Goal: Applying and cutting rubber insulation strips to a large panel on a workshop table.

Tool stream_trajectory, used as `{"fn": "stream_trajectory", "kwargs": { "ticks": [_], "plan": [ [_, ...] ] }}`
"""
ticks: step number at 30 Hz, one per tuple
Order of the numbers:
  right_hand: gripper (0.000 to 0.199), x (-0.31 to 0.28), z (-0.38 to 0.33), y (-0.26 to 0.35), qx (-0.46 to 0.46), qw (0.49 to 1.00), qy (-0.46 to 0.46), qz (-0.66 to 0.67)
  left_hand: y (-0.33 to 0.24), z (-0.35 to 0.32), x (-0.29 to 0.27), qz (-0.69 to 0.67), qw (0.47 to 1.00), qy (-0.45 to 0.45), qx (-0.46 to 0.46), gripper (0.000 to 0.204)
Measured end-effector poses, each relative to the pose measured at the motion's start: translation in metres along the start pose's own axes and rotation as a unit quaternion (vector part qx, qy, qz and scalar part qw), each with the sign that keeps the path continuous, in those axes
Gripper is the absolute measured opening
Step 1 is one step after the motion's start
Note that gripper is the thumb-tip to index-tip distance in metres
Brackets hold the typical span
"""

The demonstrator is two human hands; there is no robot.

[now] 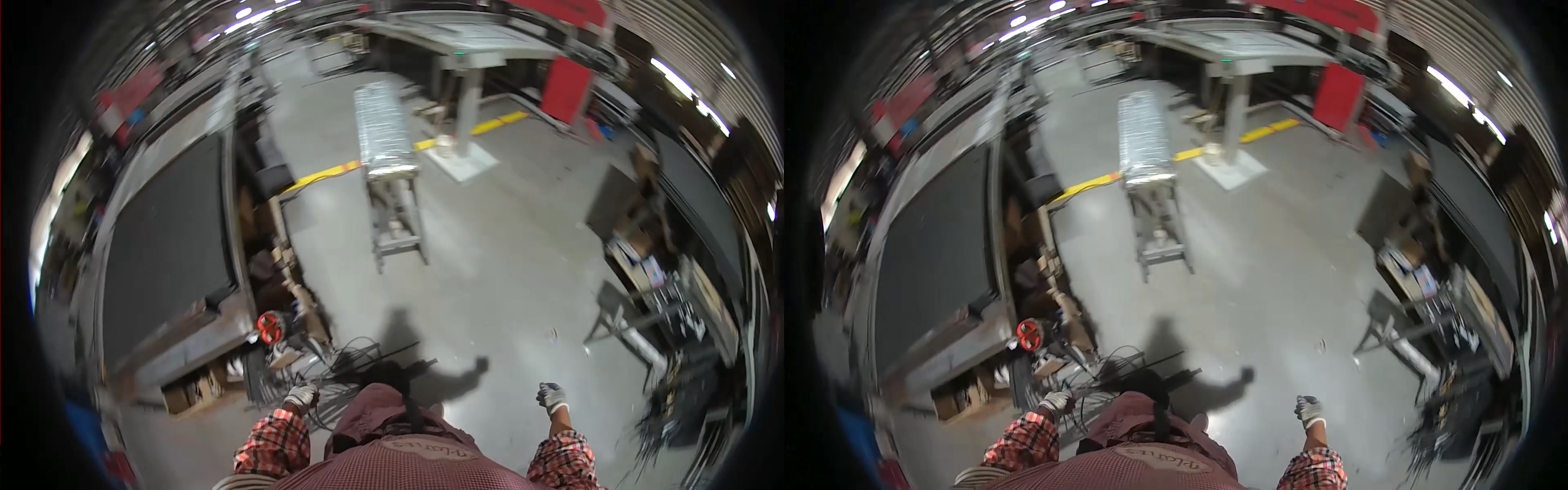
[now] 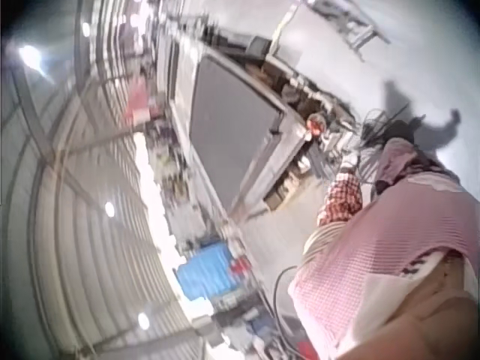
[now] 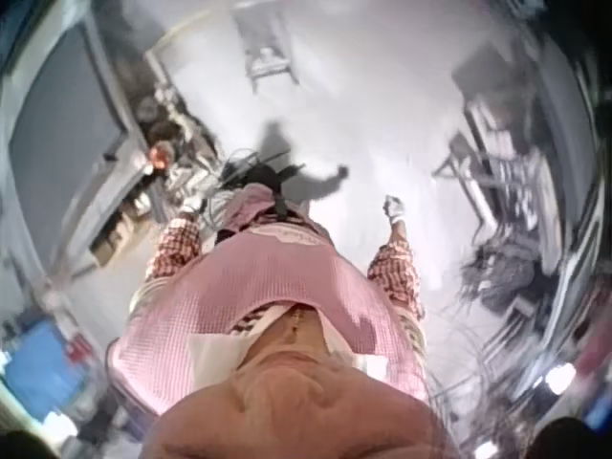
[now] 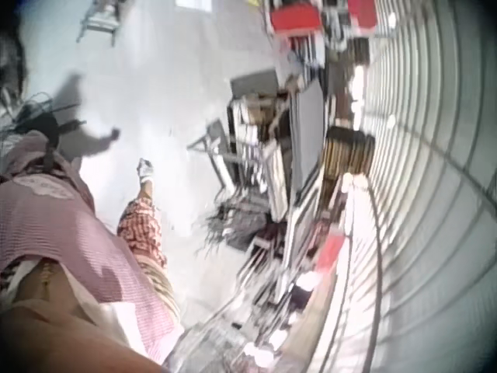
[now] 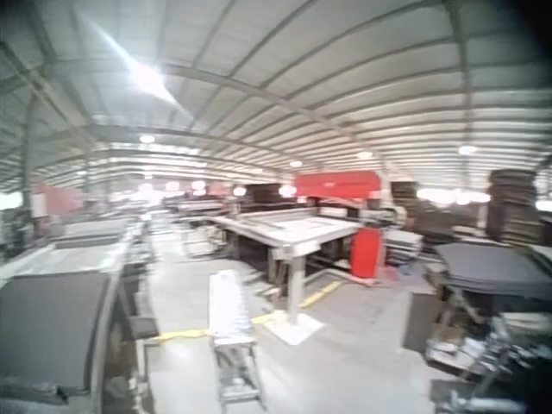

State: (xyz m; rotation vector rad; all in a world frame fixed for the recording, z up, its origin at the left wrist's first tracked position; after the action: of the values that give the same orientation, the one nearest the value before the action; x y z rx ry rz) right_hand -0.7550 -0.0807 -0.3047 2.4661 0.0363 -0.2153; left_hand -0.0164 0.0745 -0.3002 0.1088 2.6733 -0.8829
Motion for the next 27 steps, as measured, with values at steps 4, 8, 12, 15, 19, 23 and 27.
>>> {"fn": "stream_trajectory", "kwargs": {
  "ticks": [4,8,12,15,19,23,27],
  "plan": [
    [0.030,0.074,0.042,0.090,0.022,1.000,0.008,0.006,0.069,0.013,0.005,-0.081,0.992,0.051,-0.079,0.015],
    [0.037,0.191,0.065,0.165,-0.049,0.985,0.167,-0.015,0.012,0.021,0.023,0.171,0.982,0.065,-0.054,0.023],
    [0.042,0.308,0.080,0.265,-0.093,0.956,0.276,-0.026,-0.129,0.068,0.001,0.255,0.964,0.008,0.071,0.034],
    [0.047,0.390,0.086,0.342,-0.092,0.940,0.323,-0.067,-0.218,0.136,-0.034,0.365,0.925,0.042,0.098,0.047],
    [0.046,0.489,0.079,0.441,-0.169,0.915,0.347,-0.120,-0.284,0.229,-0.096,-0.068,0.978,-0.161,0.114,0.040],
    [0.042,0.570,0.065,0.535,-0.238,0.879,0.370,-0.187,-0.310,0.345,-0.147,-0.352,0.920,-0.148,0.093,0.036],
    [0.033,0.661,0.072,0.625,-0.336,0.815,0.385,-0.271,-0.282,0.395,-0.182,-0.325,0.925,-0.192,0.042,0.048]
  ]
}}
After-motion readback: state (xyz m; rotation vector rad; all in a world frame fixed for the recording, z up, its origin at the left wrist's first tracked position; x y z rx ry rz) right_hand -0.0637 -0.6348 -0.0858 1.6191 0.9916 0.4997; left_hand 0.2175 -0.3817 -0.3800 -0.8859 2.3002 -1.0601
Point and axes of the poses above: each hand's wrist, its own z-axis towards the middle knuckle, its own x-axis out of the palm, y = z × x, the point moved 4 cm from there along z, towards the middle knuckle, and after that the axes turned 5 degrees about y, right-handed, at the moved point
